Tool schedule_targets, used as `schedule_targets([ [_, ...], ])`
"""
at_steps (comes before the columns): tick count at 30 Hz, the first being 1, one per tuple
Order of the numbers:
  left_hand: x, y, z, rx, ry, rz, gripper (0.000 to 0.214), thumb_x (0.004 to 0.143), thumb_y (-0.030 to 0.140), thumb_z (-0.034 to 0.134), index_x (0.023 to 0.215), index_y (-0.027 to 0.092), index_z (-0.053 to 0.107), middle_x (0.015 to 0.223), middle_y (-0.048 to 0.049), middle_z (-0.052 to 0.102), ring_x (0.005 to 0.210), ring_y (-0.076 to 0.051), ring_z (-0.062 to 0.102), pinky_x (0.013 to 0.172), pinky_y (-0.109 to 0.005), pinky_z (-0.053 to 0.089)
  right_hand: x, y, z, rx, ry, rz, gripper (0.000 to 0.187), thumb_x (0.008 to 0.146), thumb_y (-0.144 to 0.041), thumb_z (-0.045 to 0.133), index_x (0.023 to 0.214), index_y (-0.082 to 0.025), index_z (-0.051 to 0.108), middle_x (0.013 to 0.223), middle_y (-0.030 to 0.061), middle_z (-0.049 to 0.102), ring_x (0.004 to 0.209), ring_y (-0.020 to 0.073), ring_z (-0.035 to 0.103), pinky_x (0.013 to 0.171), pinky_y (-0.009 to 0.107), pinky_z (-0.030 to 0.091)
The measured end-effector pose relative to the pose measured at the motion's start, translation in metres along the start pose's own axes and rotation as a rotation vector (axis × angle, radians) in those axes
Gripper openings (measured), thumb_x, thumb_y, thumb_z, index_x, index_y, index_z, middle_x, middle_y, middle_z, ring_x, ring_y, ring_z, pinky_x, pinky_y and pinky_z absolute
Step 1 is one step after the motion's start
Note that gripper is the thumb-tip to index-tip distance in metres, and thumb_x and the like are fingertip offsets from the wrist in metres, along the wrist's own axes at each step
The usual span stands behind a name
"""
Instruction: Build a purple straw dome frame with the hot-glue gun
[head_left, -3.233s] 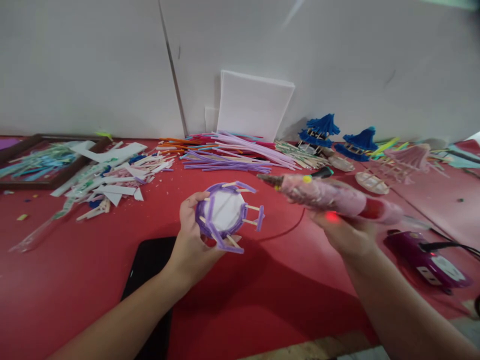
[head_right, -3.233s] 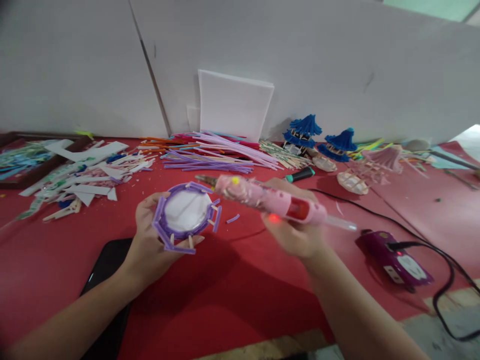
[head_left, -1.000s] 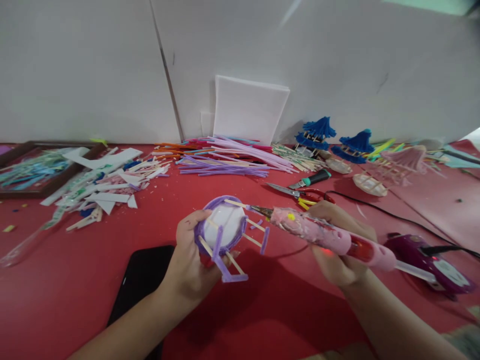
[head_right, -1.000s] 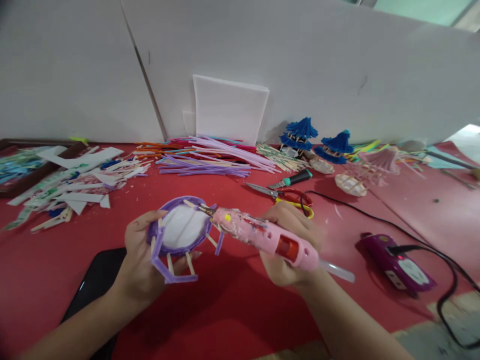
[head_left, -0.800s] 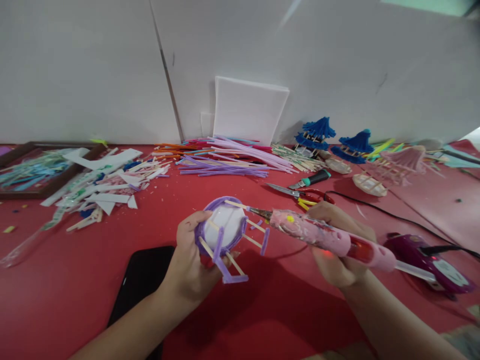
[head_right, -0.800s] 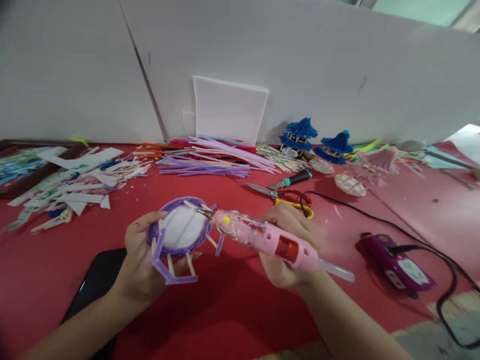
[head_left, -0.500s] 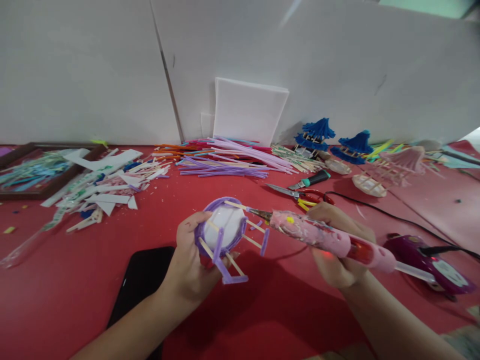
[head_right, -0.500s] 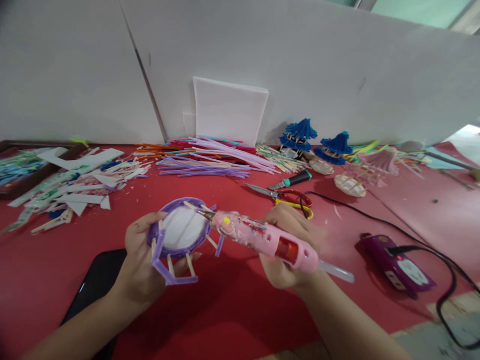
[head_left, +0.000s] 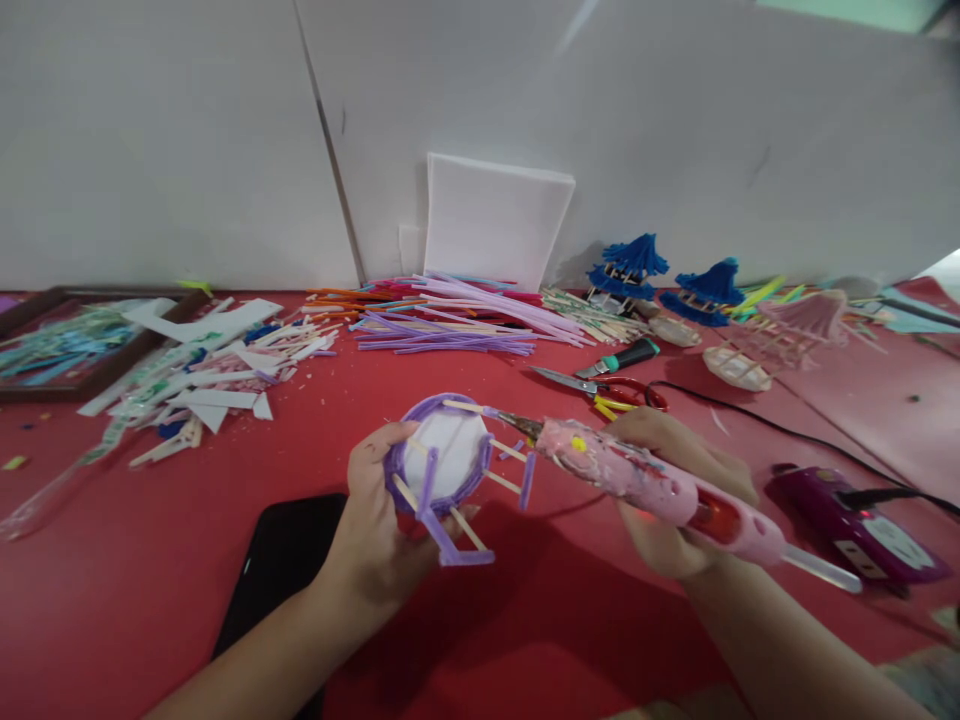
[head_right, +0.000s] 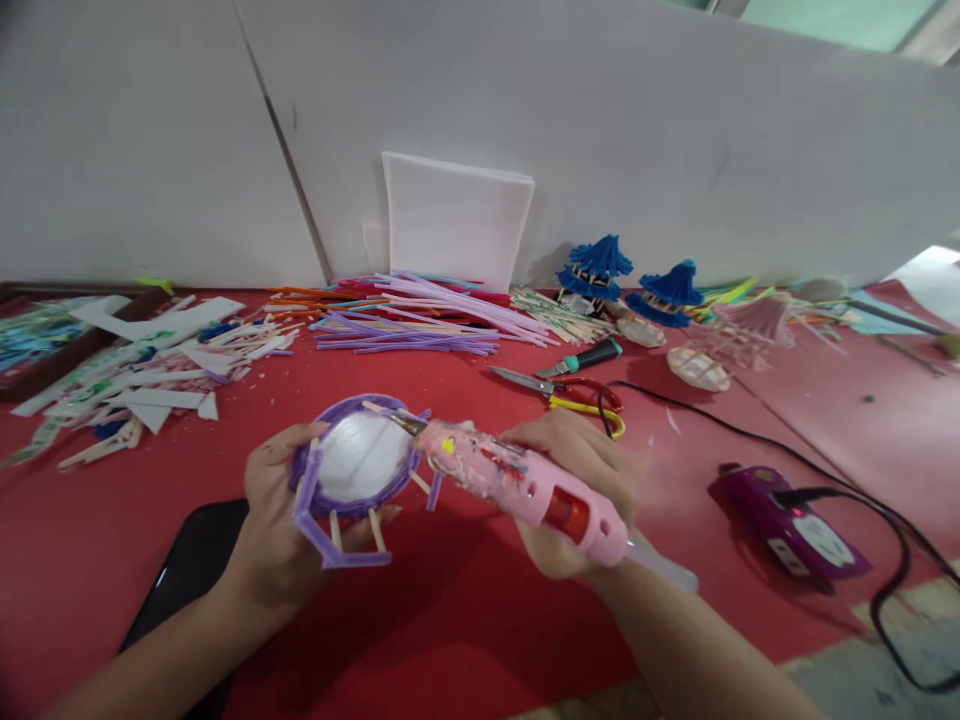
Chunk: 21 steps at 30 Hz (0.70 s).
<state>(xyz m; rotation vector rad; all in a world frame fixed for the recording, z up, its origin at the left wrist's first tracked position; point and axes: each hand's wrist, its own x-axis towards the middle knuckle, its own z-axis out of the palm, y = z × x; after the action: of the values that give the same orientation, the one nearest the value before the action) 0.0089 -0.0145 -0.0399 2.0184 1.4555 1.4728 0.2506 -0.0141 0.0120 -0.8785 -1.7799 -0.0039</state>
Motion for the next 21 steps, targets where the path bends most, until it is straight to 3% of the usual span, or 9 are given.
schedule_targets([
  [5, 0.0031, 0.0021, -0.0023, 0.077, -0.055, 0.128, 0.053, 0.065, 0.041, 0.079, 0.106, 0.025, 0.051, 0.096, -0.0053, 0.060, 0.093, -0.026, 0.062, 0.087, -0.047, 0.052, 0.0031, -0.0025, -0.0009, -0.073, -0.028, -0.064, 0.022, 0.068, -0.015, 0.048, 0.087, -0.021, 0.057, 0.070, 0.0017, 0.061, 0.058, 0.0160, 0.058, 0.052, 0.029, 0.046],
  [15, -0.0009, 0.0003, -0.0006, 0.066, -0.028, 0.038, 0.074, 0.065, 0.043, 0.077, 0.124, 0.030, 0.036, 0.112, -0.0082, 0.048, 0.094, -0.026, 0.061, 0.079, -0.044, 0.056, 0.0021, -0.0028, -0.0020, -0.087, -0.052, -0.069, 0.022, 0.068, -0.016, 0.047, 0.088, -0.021, 0.055, 0.070, 0.0029, 0.059, 0.058, 0.0161, 0.057, 0.051, 0.030, 0.046],
  [21, 0.0042, 0.0043, -0.0027, 0.126, -0.025, 0.108, 0.071, 0.066, 0.045, 0.077, 0.122, 0.030, 0.037, 0.106, -0.0059, 0.050, 0.089, -0.025, 0.062, 0.075, -0.042, 0.056, 0.0031, -0.0031, -0.0037, -0.068, -0.079, -0.081, 0.026, 0.066, -0.015, 0.046, 0.090, -0.020, 0.055, 0.072, 0.0034, 0.060, 0.061, 0.0162, 0.058, 0.054, 0.030, 0.048],
])
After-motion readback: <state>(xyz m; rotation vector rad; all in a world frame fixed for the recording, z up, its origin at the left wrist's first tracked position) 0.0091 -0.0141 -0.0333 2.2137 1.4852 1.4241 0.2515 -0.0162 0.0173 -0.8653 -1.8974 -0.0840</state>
